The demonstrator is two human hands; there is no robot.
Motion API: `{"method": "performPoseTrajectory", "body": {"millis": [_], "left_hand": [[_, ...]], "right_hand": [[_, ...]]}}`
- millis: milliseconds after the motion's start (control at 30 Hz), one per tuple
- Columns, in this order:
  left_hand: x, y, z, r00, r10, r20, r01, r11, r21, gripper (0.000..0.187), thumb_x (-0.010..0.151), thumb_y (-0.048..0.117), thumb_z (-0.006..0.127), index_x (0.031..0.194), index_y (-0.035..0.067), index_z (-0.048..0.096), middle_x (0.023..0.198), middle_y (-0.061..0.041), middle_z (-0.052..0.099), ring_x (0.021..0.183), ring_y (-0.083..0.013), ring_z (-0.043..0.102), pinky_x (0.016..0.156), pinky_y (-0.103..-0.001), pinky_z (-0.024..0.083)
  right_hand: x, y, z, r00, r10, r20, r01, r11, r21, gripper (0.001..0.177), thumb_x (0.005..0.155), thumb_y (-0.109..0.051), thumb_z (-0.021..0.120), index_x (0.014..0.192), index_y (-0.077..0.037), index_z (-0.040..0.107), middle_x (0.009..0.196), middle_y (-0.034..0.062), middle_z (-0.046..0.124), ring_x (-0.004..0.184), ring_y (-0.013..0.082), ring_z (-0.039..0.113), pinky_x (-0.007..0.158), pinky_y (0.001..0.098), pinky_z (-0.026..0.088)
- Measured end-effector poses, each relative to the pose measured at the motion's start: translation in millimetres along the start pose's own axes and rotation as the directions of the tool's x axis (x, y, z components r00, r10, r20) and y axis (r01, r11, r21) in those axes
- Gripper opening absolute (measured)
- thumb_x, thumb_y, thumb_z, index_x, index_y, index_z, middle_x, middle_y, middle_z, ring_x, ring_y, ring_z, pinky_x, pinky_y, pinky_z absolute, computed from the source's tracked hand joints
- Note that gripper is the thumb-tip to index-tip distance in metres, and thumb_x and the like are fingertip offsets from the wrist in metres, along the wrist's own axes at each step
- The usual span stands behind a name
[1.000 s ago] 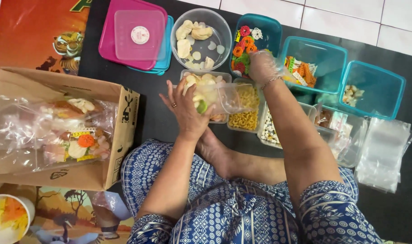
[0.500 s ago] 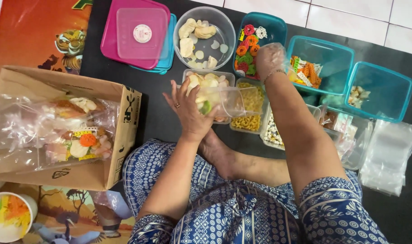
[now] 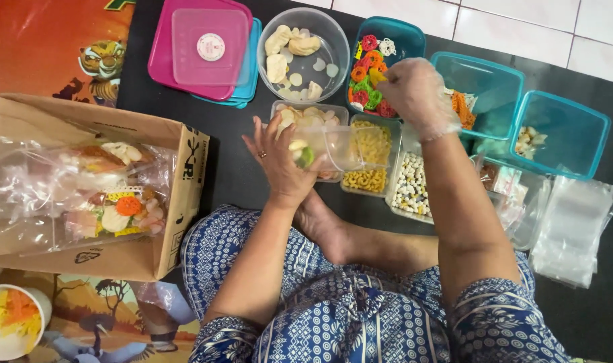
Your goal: Manually packaging a variety of small snacks from multiple containers into individual plastic bags.
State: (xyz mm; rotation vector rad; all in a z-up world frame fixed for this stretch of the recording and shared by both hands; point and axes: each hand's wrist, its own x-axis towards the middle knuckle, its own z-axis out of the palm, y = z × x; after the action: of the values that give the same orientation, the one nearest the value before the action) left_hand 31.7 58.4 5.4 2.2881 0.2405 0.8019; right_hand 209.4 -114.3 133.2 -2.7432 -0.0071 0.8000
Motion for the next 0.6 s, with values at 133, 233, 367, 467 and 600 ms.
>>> {"method": "performPoseTrajectory", "body": {"millis": [133,233,367,467,600], "left_hand": [[1.1,1.2,3.3,1.0,0.0,-0.012,0.0,1.0,0.019,0.068,0.086,0.063,0.067,0.134,0.018,0.049,0.152,-0.011,0.047,0.155,-0.0425,0.021,0.125,-0.072,0.004],[-2.2,-8.6,16.1,0.998,0.03,-0.056,-0.029,1.0,0.011,0.074,0.078,0.061,0.074,0.134,0.018,0.051,0.151,-0.011,0.048,0.152,-0.0466,0.024,0.12,-0.071,0.003],[-5.2,-14.6,21.4,0.995,0.064,-0.077,-0.061,0.997,0.047,0.088,0.065,0.053,0.093,0.135,0.017,0.053,0.148,-0.013,0.051,0.147,-0.0522,0.03,0.114,-0.072,0.002],[-6.6,-18.7,19.2,0.995,0.015,-0.096,-0.009,0.998,0.062,0.086,0.07,0.06,0.088,0.135,0.017,0.053,0.145,-0.012,0.053,0.147,-0.051,0.029,0.112,-0.073,0.003],[-6.8,-20.9,20.7,0.996,0.019,-0.088,-0.011,0.996,0.09,0.086,0.075,0.07,0.08,0.136,0.016,0.052,0.144,-0.012,0.053,0.146,-0.0526,0.029,0.111,-0.074,0.001]], "right_hand": [[-56.2,33.8,-15.4,0.796,-0.483,-0.364,0.601,0.706,0.375,0.014,0.096,0.002,0.077,0.087,-0.002,0.067,0.091,0.0059,0.06,0.081,0.0169,0.058,0.07,0.0301,0.052],[-87.7,34.4,-21.2,0.738,-0.57,-0.362,0.673,0.583,0.455,0.011,0.091,0.002,0.08,0.094,0.002,0.069,0.1,0.014,0.06,0.092,0.0232,0.058,0.076,0.0311,0.05],[-78.7,43.8,-11.9,0.476,-0.797,-0.372,0.87,0.489,0.065,0.017,0.083,-0.005,0.086,0.094,0.004,0.076,0.11,0.0237,0.064,0.11,0.0416,0.065,0.086,0.0464,0.055],[-84.3,48.2,-14.0,0.415,-0.755,-0.509,0.852,0.518,-0.073,0.016,0.091,-0.012,0.088,0.094,-0.001,0.077,0.112,0.0172,0.063,0.116,0.0328,0.061,0.098,0.0393,0.048],[-113.7,38.3,-29.4,0.367,-0.757,-0.541,0.893,0.449,-0.022,0.012,0.095,-0.006,0.085,0.095,0.002,0.075,0.106,0.0184,0.059,0.105,0.03,0.059,0.086,0.0349,0.05]]}}
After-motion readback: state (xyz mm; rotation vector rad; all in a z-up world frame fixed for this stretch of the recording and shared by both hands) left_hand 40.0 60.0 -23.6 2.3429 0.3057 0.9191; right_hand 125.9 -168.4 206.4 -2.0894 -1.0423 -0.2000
